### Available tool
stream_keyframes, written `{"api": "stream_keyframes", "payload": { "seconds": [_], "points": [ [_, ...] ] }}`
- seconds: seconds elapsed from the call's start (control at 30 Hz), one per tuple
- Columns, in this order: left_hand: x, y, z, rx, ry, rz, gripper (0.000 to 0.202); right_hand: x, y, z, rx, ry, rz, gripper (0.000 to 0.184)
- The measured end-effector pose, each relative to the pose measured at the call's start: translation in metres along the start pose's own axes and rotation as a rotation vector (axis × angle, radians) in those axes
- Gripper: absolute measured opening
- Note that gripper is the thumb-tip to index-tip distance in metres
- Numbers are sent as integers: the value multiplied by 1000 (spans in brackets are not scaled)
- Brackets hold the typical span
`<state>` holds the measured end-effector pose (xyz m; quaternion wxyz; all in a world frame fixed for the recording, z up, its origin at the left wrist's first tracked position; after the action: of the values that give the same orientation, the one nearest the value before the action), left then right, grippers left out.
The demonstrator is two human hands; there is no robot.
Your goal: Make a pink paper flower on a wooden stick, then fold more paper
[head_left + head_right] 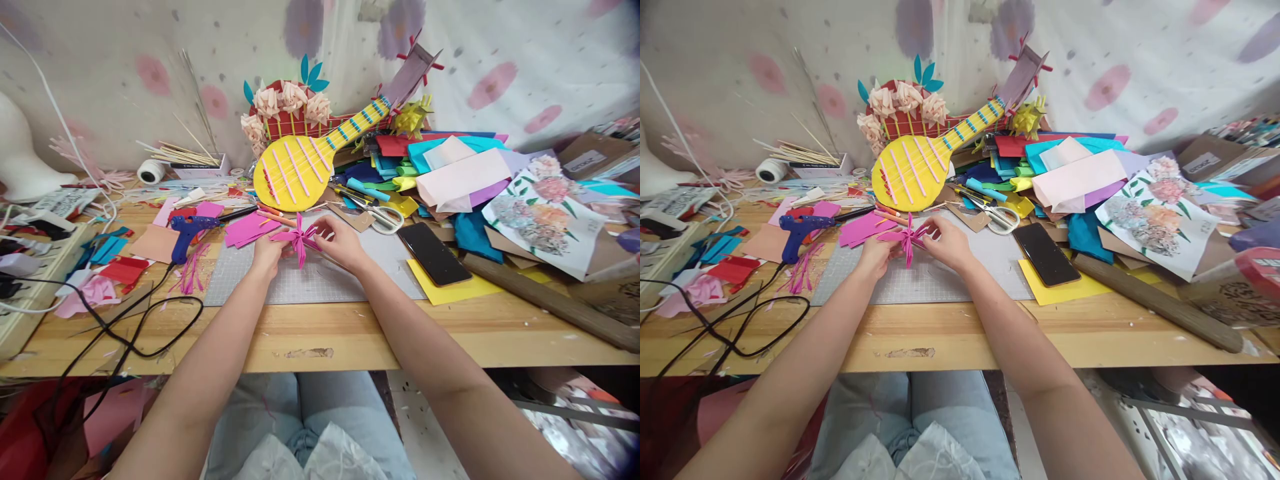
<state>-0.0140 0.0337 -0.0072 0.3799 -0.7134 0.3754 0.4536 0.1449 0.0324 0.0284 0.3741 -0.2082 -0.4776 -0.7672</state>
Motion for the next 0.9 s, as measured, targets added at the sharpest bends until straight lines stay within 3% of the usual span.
{"api": "stream_keyframes", "payload": {
  "seconds": [0.17,0.3,0.43,0.53,0.63,0.77,0.9],
  "points": [
    [-1,0,0,42,5,1,15,-1,-1,-4,62,62,-49,44],
    [-1,1,1,10,29,-25,25,-6,-3,-5,55,41,-37,49],
    [-1,0,0,4,31,-20,33,-5,-9,-5,94,97,36,30],
    [-1,0,-1,30,17,22,27,-5,-13,-2,65,100,51,15],
    [-1,-1,-2,73,22,44,26,-9,-13,3,17,-38,177,15],
    [0,-1,-4,104,42,89,32,-13,-20,4,78,-337,508,17],
    [1,-2,-3,123,36,131,30,-7,-24,0,108,-443,694,18]
  ]
}}
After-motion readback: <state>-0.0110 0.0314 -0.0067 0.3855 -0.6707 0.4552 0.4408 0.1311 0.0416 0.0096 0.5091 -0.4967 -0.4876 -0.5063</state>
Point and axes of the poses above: each hand's wrist, its own z-axis towards the middle knuckle, its own y-axis out of the back of the hand, x = y × z, the point moved 4 cm from there along z, towards the middle knuckle, and after that the axes turned 12 degrees about -x, right-handed, at the moved point
